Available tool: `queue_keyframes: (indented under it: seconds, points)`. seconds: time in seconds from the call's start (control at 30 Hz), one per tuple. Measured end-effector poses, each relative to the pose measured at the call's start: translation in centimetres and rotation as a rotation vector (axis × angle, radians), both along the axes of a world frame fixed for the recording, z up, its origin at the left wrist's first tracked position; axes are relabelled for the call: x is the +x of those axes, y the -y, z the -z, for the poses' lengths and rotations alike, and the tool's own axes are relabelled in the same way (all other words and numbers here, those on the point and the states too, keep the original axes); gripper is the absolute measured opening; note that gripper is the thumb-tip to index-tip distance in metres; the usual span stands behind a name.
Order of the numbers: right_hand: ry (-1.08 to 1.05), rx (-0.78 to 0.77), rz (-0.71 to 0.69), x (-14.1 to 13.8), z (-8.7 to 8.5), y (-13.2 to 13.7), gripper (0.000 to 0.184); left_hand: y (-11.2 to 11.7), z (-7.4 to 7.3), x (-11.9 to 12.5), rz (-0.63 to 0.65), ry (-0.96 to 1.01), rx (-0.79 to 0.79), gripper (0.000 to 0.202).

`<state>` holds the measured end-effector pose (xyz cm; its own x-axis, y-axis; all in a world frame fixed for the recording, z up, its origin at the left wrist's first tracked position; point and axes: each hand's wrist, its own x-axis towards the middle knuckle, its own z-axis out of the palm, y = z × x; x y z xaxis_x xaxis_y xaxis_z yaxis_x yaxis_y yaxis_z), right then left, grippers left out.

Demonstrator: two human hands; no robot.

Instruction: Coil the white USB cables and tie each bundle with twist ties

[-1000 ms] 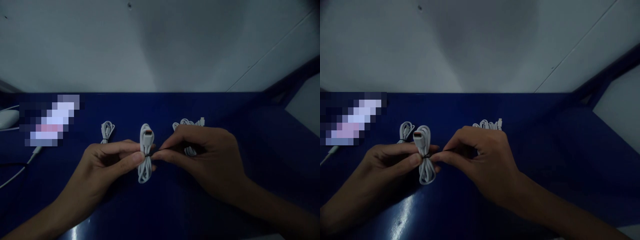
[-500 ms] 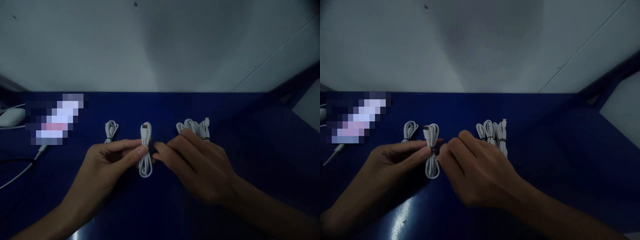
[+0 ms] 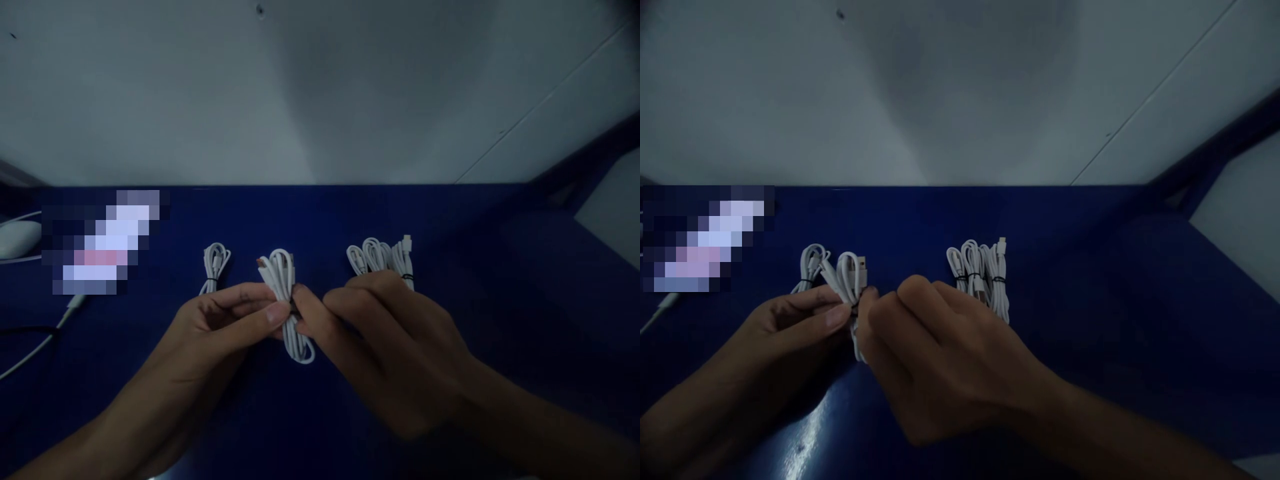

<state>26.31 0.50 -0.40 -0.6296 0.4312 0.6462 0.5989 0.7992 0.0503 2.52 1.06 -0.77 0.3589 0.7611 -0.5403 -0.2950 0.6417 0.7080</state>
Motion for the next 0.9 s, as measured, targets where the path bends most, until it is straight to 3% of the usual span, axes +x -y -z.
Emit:
queue_keyframes:
  seconds: [0.27,0.37,0.5,0.7,0.9]
  points:
    - [0.001,0.092,-0.005,0.3,0.3,-0.7,0.024,0.3,0.0,-0.4,0.106,-0.004,0.044,0.015]
    - [-0.072,0.055,0.034,0.2,0.7,-1.1,0.031,0.3,-0.3,-0.4,0.124,-0.019,0.078,0.016]
    - [-0.233,-0.145,0.023,-0.2,1.0,-1.5,0.040,-0.1,-0.8,-0.2,0.166,-0.080,0.160,0.017]
    - [-0.404,-0.590,-0.068,0.0,0.4,-1.4,0.035,-0.2,-0.9,0.0,0.193,-0.036,0.184,0.017]
    - [-0.524,-0.718,-0.080,0.1,1.1,-1.6,0.027,-0.4,0.2,0.0,0.170,-0.056,0.206,0.014]
